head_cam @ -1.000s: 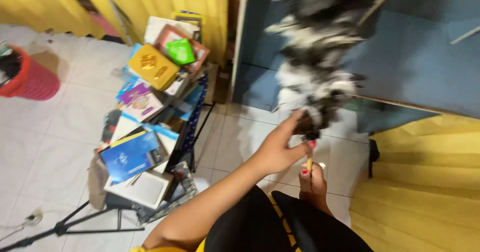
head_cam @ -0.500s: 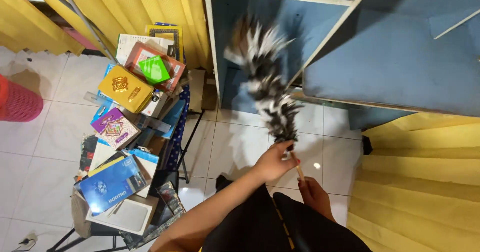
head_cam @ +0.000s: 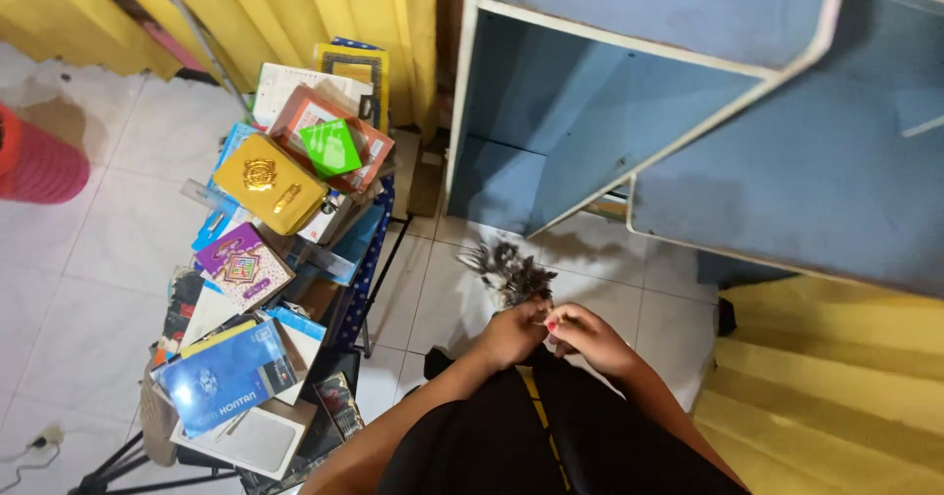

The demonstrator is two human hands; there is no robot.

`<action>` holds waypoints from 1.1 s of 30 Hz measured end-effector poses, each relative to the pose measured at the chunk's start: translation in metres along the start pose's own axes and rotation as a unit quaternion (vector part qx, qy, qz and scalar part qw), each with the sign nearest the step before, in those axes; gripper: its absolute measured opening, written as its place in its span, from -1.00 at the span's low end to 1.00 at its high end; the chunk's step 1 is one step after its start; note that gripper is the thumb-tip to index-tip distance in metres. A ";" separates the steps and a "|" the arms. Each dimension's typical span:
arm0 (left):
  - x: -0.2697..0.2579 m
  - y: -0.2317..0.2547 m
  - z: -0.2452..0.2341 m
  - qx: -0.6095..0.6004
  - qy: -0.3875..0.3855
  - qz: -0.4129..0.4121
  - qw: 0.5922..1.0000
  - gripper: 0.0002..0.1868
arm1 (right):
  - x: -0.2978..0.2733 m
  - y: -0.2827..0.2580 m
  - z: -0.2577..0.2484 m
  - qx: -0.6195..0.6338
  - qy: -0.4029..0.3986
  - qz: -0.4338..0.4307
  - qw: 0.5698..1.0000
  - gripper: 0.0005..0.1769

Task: Dusting various boxes and electronic items with a feather duster and a cloth before placing them on a shelf.

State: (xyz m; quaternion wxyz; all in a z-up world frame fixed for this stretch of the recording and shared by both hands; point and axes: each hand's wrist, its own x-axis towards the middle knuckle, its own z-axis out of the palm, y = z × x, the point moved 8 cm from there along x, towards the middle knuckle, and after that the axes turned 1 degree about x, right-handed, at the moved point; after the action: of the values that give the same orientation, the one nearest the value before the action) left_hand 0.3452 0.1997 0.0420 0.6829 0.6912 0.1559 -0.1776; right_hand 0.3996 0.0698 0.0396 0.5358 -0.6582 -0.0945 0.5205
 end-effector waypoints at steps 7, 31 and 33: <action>0.074 0.004 -0.036 0.065 0.100 0.061 0.991 -0.47 | 0.118 -0.022 -0.044 -0.108 -0.003 -0.042 0.993 -0.71; 0.001 0.022 -0.139 -0.044 0.489 -0.018 0.871 -0.59 | 0.233 -0.094 0.061 -0.138 -0.163 0.005 0.977 -0.64; -0.023 0.011 -0.146 -0.128 0.507 -0.047 0.851 -0.54 | 0.233 -0.093 0.090 -0.179 -0.180 -0.006 0.967 -0.62</action>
State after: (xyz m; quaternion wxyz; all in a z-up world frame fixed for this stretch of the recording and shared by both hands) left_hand 0.3345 0.3461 0.0628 0.5823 0.5839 0.5339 0.1869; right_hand 0.4721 0.3213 -0.0118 0.3865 -0.6383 -0.2849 0.6017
